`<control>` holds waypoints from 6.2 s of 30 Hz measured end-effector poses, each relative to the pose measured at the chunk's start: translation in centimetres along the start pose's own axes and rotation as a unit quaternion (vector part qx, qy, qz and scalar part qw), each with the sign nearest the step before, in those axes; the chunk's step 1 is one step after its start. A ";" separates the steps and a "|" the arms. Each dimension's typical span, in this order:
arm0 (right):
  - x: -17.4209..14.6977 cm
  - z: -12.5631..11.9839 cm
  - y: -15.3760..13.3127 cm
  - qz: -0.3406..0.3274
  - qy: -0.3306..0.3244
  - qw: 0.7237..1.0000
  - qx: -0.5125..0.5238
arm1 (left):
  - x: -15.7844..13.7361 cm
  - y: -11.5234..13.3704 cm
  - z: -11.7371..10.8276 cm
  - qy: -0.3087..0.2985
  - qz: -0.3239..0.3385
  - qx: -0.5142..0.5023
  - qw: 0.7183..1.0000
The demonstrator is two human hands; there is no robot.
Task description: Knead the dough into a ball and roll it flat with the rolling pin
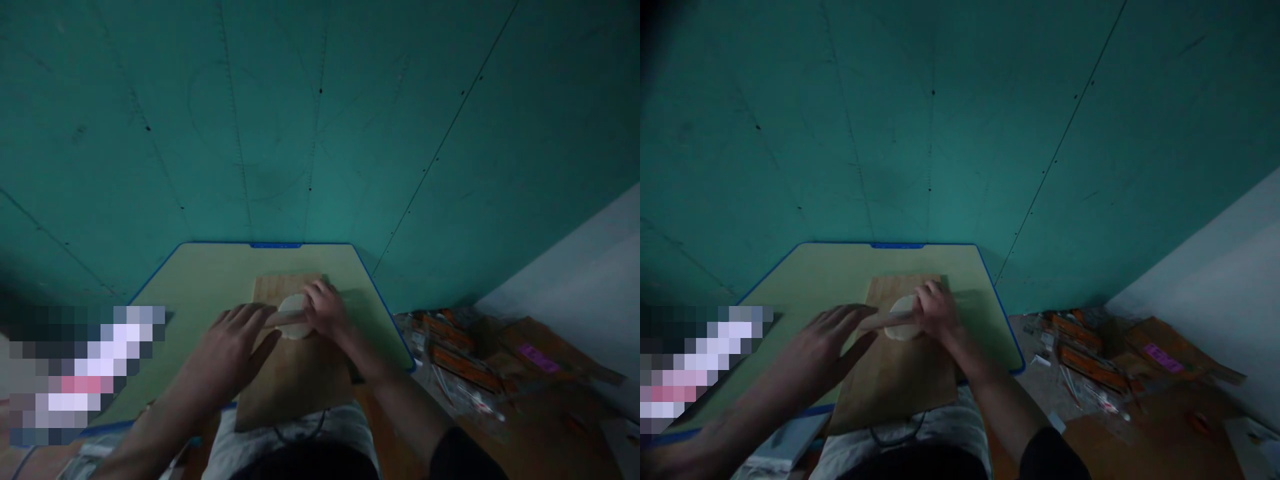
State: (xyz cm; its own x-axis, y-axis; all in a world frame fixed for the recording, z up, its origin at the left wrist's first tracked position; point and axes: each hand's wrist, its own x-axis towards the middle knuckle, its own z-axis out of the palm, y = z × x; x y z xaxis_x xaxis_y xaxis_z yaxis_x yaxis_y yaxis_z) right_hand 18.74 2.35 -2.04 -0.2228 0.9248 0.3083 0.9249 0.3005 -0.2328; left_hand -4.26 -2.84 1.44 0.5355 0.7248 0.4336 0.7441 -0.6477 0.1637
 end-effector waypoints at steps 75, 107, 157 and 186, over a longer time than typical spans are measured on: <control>9.2 4.7 -5.4 -0.069 -0.129 0.989 -0.009 | -4.6 6.5 6.9 -0.022 -0.016 -0.093 0.995; 7.7 2.4 -2.0 -0.022 -0.194 0.980 0.036 | -3.3 6.4 6.5 -0.081 0.020 -0.040 0.996; 6.2 2.2 1.1 0.023 -0.171 0.984 0.035 | -2.0 7.9 9.3 -0.083 0.097 -0.086 0.988; 4.8 3.7 5.3 0.095 -0.093 0.979 0.154 | 0.4 11.4 9.5 -0.041 0.135 -0.139 0.980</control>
State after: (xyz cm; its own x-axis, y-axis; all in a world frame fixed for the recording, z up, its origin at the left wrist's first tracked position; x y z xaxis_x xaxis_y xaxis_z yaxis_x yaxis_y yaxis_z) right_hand 21.38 9.28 -5.20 -0.1351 0.9887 0.0655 0.8249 0.1489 -0.5454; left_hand 8.25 -7.71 -4.91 0.7360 0.5276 0.4242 0.4396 -0.8490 0.2931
